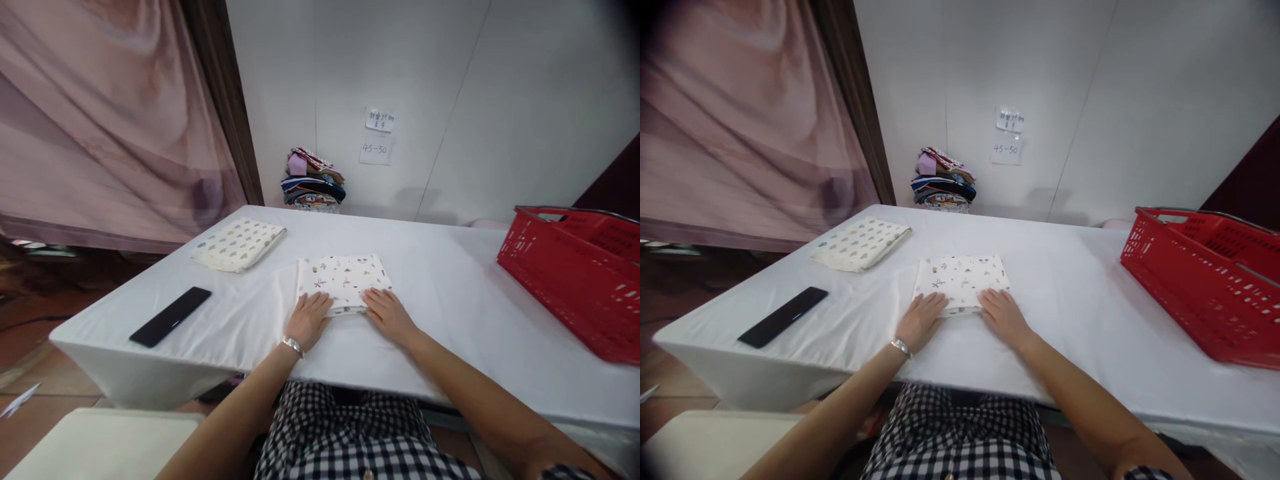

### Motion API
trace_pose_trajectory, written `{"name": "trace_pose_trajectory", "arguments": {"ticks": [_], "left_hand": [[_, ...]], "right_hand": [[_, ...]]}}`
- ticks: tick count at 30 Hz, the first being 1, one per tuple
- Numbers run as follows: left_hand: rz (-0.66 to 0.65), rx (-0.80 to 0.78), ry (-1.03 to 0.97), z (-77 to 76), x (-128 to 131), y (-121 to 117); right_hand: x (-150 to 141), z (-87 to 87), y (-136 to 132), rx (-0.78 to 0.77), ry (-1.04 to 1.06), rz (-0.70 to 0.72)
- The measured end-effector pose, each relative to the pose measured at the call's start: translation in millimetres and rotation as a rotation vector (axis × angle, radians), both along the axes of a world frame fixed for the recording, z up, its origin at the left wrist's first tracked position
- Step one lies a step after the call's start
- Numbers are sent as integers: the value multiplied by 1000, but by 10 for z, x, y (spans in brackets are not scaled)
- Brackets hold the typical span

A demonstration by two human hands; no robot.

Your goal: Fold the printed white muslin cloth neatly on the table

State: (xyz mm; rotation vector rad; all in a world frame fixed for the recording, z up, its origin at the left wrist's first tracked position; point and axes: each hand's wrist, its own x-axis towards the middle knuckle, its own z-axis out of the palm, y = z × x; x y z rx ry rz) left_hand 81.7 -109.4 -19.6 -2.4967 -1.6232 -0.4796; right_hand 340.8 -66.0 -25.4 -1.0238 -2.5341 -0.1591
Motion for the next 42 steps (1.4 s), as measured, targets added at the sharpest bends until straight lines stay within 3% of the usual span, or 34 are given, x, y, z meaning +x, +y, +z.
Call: {"name": "trace_pose_trajectory", "arguments": {"ticks": [7, 13, 15, 18, 20, 23, 30, 36, 42], "left_hand": [[-13, -63, 10, -9, 24, -43], [29, -79, -238, -25, -150, -188], [148, -78, -424, -8, -224, -184], [469, -145, -688, 78, -310, -86], [651, -287, -768, 154, -342, 22], [734, -481, -778, 229, -357, 189], [782, -563, -751, 222, -324, 437], [784, -559, -769, 260, -303, 444], [797, -522, -1063, 177, -298, 387]], "right_hand": [[50, -16, -24, -39, -5, 41], [251, -45, -55, -214, 201, -138], [302, -38, 8, -324, 354, -268], [339, 47, 210, -522, 556, -499], [338, 141, 375, -698, 581, -602], [306, 270, 580, -871, 476, -664], [208, 297, 762, -866, 299, -707], [212, 270, 740, -917, 365, -705], [234, 245, 636, -901, 489, -625]]}}
